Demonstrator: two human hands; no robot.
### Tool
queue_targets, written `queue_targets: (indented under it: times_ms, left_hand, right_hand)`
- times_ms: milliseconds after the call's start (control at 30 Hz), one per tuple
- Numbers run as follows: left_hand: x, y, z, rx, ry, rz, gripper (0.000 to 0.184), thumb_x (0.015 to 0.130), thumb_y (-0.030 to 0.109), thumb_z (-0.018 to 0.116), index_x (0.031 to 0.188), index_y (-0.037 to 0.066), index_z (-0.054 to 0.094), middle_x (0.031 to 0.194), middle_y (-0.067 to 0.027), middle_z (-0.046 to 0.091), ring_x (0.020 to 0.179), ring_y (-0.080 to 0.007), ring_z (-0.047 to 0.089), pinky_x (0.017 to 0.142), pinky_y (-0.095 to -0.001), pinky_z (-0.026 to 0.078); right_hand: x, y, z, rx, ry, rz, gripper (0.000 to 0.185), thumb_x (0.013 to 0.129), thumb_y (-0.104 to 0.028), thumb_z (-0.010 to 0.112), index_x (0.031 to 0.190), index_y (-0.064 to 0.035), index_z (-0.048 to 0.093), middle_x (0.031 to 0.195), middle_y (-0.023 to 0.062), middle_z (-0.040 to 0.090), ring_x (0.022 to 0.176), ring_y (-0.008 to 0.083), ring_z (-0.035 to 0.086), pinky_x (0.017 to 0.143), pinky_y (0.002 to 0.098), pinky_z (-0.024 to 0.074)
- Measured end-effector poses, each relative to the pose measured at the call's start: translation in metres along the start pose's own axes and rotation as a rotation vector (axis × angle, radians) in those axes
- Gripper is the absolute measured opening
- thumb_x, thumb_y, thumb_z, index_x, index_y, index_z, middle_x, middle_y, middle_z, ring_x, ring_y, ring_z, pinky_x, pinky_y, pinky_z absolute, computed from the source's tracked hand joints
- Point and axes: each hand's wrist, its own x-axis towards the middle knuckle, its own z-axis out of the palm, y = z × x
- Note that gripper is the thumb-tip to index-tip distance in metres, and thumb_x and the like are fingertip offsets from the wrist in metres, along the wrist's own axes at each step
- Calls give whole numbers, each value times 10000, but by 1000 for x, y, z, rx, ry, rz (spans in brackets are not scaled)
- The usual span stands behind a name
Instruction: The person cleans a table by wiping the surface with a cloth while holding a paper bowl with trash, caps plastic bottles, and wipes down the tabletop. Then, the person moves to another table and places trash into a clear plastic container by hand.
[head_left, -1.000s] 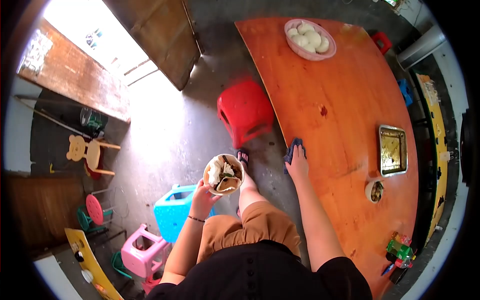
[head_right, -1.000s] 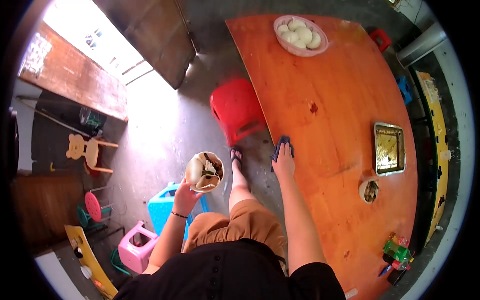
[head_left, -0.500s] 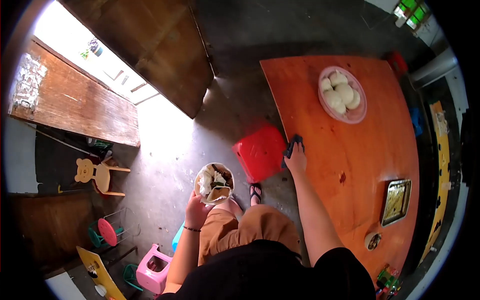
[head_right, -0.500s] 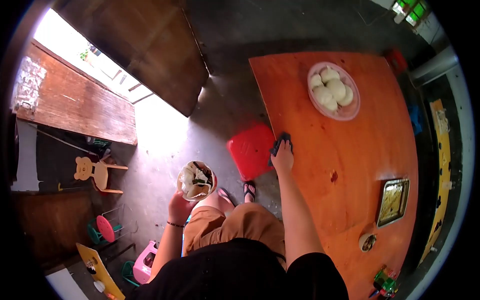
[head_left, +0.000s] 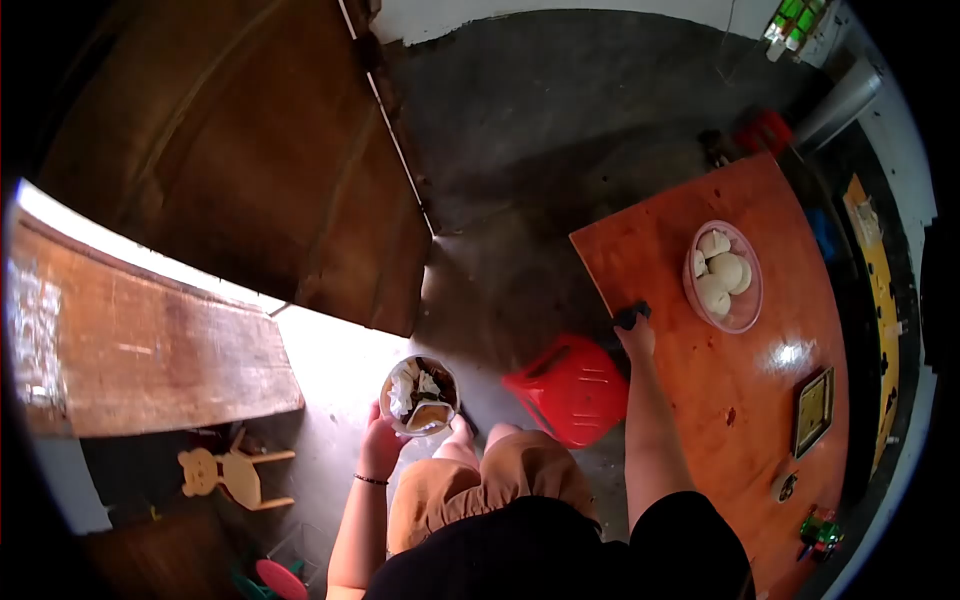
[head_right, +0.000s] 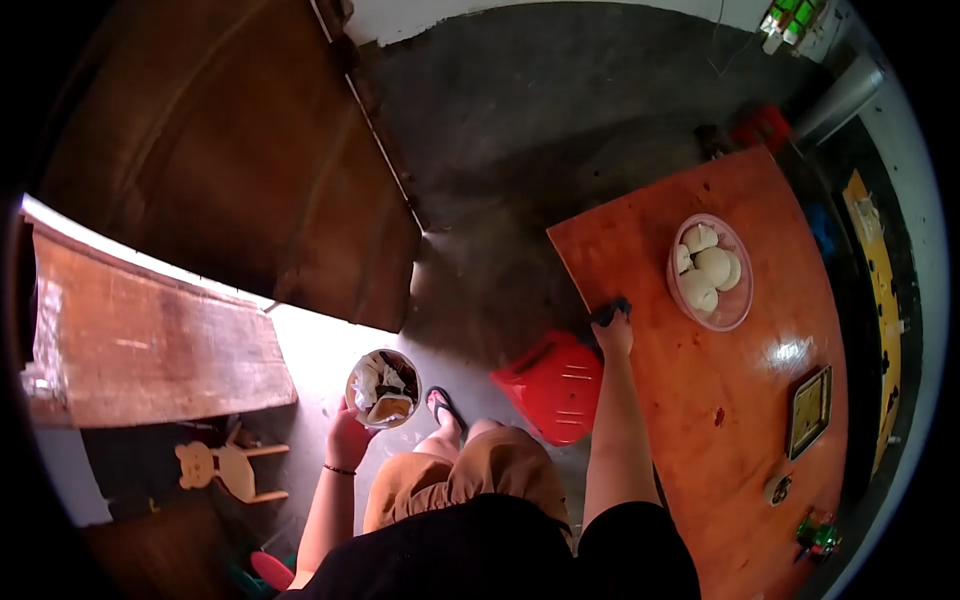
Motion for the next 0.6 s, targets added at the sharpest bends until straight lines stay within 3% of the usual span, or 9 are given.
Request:
queue_targets:
  times_ms: [67, 200, 267, 367, 400, 500, 600]
  left_hand:
    - [35, 34, 3, 55, -21, -30, 470, 889, 75, 454, 1355, 86, 393, 1338, -120, 492, 1223, -277, 517, 931, -444, 521]
    - [111, 65, 30, 146, -32, -97, 483, 883, 33, 479, 1355, 40, 377, 1345, -141, 470, 1252, -314, 487, 958, -472, 506]
    - [161, 60, 20, 516, -219, 31, 475, 874, 7, 497, 1338, 35, 399, 1336, -134, 471, 1244, -291, 491, 963, -450, 508]
    - [215, 75, 76, 84, -237, -235, 415, 901, 63, 515, 1310, 59, 448, 1305, -118, 502, 1211, -248, 512, 938, -427, 517]
    - [240, 76, 88, 99, -266, -266, 424, 904, 83, 515, 1320, 63, 437, 1299, -114, 509, 1204, -246, 519, 935, -429, 519]
    - [314, 82, 134, 162, -319, -394, 451, 902, 125, 525, 1339, 77, 421, 1286, -100, 528, 1173, -237, 544, 921, -410, 525]
    - [368, 88, 200, 218, -373, -330, 465, 888, 126, 532, 1340, 92, 430, 1277, -79, 540, 1148, -213, 557, 889, -375, 521]
  right_hand:
    - [8, -17, -8, 92, -24, 71, 807, 768, -407, 738, 1412, -36, 423, 1240, 191, 610, 1087, 297, 625, 886, 426, 528]
    - [28, -35, -10, 139, 42, 130, 787, 776, -389, 731, 1402, -20, 430, 1213, 180, 628, 1056, 320, 631, 886, 417, 527]
    - [34, -49, -10, 115, 109, 133, 766, 783, -374, 726, 1395, -15, 436, 1268, 183, 597, 1069, 322, 622, 889, 414, 525]
    - [54, -60, -2, 95, 164, 124, 768, 777, -365, 725, 1398, -26, 426, 1393, 181, 495, 1110, 323, 599, 902, 414, 519]
    - [64, -67, -4, 38, 102, 184, 813, 742, -342, 745, 1408, -32, 397, 1488, 196, 371, 1184, 330, 555, 917, 407, 521]
    - [90, -85, -13, 47, 140, 195, 837, 736, -338, 752, 1417, -39, 369, 1466, 206, 386, 1195, 335, 544, 909, 416, 525]
    - [113, -95, -18, 79, 113, 255, 861, 724, -343, 771, 1408, -18, 363, 1442, 221, 394, 1214, 342, 527, 919, 418, 519]
